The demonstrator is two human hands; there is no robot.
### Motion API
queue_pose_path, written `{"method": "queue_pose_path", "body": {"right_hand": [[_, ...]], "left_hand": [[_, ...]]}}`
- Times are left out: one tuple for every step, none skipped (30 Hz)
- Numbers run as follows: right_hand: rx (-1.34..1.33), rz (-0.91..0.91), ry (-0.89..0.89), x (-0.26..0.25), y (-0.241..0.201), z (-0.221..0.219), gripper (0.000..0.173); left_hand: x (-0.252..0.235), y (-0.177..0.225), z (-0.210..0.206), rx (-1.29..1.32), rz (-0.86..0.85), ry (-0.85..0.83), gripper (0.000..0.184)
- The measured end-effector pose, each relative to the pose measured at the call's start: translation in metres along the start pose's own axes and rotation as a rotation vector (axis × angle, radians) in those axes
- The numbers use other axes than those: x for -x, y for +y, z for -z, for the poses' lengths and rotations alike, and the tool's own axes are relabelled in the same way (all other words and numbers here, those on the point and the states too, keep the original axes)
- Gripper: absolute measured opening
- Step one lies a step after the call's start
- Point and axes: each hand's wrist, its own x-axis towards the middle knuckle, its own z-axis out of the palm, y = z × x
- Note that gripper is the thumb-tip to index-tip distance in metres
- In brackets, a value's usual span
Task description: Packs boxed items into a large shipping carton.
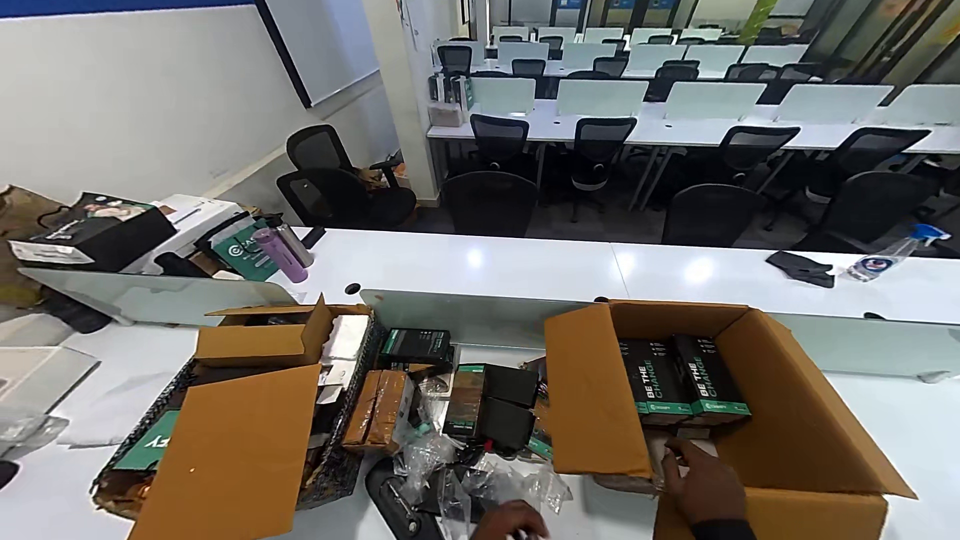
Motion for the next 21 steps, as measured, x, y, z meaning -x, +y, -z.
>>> {"method": "queue_pose_path", "body": {"right_hand": [[0.017,-0.068,-0.007,0.001,-0.006,0.002,0.032],[0.022,-0.141,-0.032,0.001,-0.013,0.004,0.032],[0.029,-0.197,-0.042,0.002,-0.018,0.004,0.033],[0.041,-0.229,-0.032,0.003,-0.022,0.003,0.033],[0.051,-0.239,-0.01,0.005,-0.024,0.0,0.032],[0.052,-0.244,0.008,0.006,-0.024,-0.003,0.033],[0.057,-0.243,0.03,0.007,-0.024,-0.006,0.033],[0.063,-0.241,0.047,0.007,-0.024,-0.008,0.034],[0.062,-0.245,0.051,0.007,-0.024,-0.008,0.034],[0.067,-0.249,0.058,0.006,-0.024,-0.008,0.033],[0.076,-0.251,0.069,0.006,-0.024,-0.009,0.034],[0.079,-0.253,0.075,0.005,-0.024,-0.009,0.033],[0.076,-0.259,0.076,0.005,-0.024,-0.009,0.032],[0.078,-0.269,0.073,0.005,-0.025,-0.008,0.032],[0.081,-0.275,0.068,0.005,-0.026,-0.008,0.031],[0.085,-0.284,0.058,0.005,-0.027,-0.006,0.031],[0.088,-0.297,0.047,0.005,-0.028,-0.005,0.03],[0.091,-0.31,0.041,0.004,-0.028,-0.006,0.029],[0.093,-0.316,0.041,0.004,-0.028,-0.006,0.029],[0.09,-0.322,0.039,0.004,-0.027,-0.007,0.029],[0.086,-0.325,0.041,0.005,-0.027,-0.007,0.029]], "left_hand": [[0.011,-0.042,0.009,-0.069,0.256,0.059,0.021],[0.023,-0.081,0.019,-0.116,0.469,0.108,0.023],[0.036,-0.113,0.031,-0.15,0.63,0.14,0.026],[0.047,-0.138,0.043,-0.181,0.751,0.154,0.029],[0.055,-0.154,0.053,-0.21,0.834,0.162,0.031],[0.06,-0.164,0.063,-0.238,0.877,0.161,0.032],[0.061,-0.17,0.071,-0.264,0.889,0.155,0.034],[0.059,-0.174,0.078,-0.291,0.884,0.144,0.035],[0.053,-0.175,0.085,-0.324,0.867,0.132,0.036],[0.043,-0.175,0.091,-0.355,0.846,0.108,0.038],[0.032,-0.174,0.099,-0.391,0.82,0.061,0.041],[0.02,-0.173,0.108,-0.429,0.781,-0.005,0.043],[0.007,-0.172,0.117,-0.482,0.733,-0.083,0.044],[-0.005,-0.171,0.127,-0.542,0.675,-0.162,0.044],[-0.017,-0.171,0.137,-0.593,0.619,-0.237,0.046],[-0.028,-0.171,0.147,-0.638,0.583,-0.301,0.048],[-0.04,-0.17,0.157,-0.678,0.575,-0.353,0.051],[-0.052,-0.167,0.165,-0.708,0.594,-0.385,0.056],[-0.062,-0.167,0.173,-0.718,0.624,-0.391,0.06],[-0.072,-0.169,0.178,-0.713,0.661,-0.384,0.065],[-0.082,-0.172,0.18,-0.696,0.708,-0.366,0.07]]}}
